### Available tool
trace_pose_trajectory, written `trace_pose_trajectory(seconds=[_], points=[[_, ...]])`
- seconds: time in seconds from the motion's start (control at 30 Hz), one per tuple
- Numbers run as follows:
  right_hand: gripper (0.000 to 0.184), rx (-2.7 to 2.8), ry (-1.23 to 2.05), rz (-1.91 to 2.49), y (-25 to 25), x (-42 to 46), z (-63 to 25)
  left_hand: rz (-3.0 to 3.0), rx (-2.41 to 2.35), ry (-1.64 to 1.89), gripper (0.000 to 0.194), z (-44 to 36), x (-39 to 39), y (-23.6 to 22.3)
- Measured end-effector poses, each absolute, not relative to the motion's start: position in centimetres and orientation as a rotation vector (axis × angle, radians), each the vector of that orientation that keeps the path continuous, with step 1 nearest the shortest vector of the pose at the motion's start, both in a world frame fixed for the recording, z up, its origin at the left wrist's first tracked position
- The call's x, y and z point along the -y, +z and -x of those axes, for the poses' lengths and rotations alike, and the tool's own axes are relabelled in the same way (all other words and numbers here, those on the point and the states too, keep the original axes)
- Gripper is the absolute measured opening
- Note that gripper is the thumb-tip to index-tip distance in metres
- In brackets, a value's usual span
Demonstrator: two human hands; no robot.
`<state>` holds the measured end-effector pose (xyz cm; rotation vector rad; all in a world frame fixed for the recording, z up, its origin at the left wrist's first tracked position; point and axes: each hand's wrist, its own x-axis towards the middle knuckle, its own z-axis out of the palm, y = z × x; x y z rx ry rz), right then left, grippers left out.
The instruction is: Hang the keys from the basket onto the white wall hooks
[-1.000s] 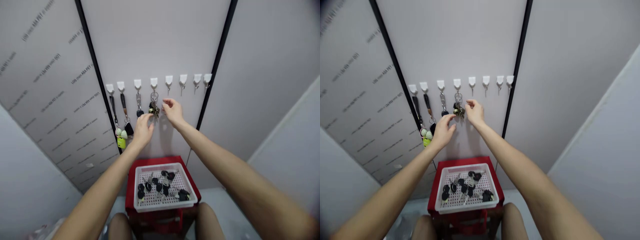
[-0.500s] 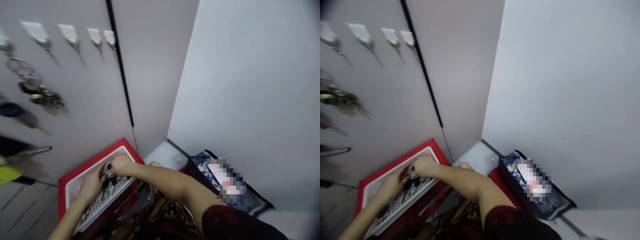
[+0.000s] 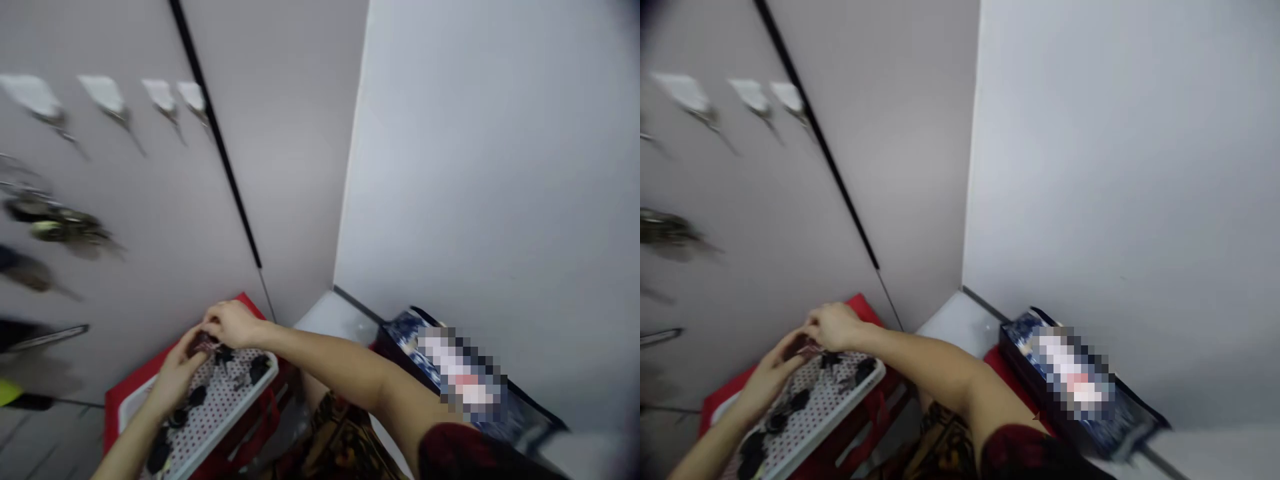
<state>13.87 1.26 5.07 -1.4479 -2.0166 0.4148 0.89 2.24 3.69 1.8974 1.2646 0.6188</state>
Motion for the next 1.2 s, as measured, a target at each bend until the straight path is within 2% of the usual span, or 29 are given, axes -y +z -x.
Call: trace_pose_trajectory(seconds=[0.17,0.4,0.5,0.67,0.8,1.0,1.2], points=[[0.016,1.788,0.606,1.256,9.2,-3.0,-14.3,-1.574,-1.054,0.930,0.034,-1.8,-2.4,6.7],[0.011,1.662,0.790,1.065,14.1,-5.1,-13.9,-1.323,-0.938,1.157,0.023,-1.2,-3.7,10.3],[0.011,1.652,0.713,1.044,16.4,-5.6,-13.8,-1.368,-0.963,1.263,0.022,-1.5,-4.1,12.6],[0.012,1.525,0.496,1.028,21.4,-7.2,-13.6,-1.603,-0.873,1.585,0.039,-2.5,-4.9,17.0],[0.012,1.426,0.429,0.942,24.7,-9.1,-12.8,-1.929,-1.004,1.763,0.036,-2.8,-5.5,20.3],[0.013,1.381,0.249,1.057,26.7,-12.0,-11.2,-1.845,-1.286,1.767,0.039,-2.4,-7.8,22.8],[0.015,1.437,0.116,1.155,26.2,-13.1,-11.2,-1.755,-1.266,1.628,0.041,-1.8,-7.9,21.8]])
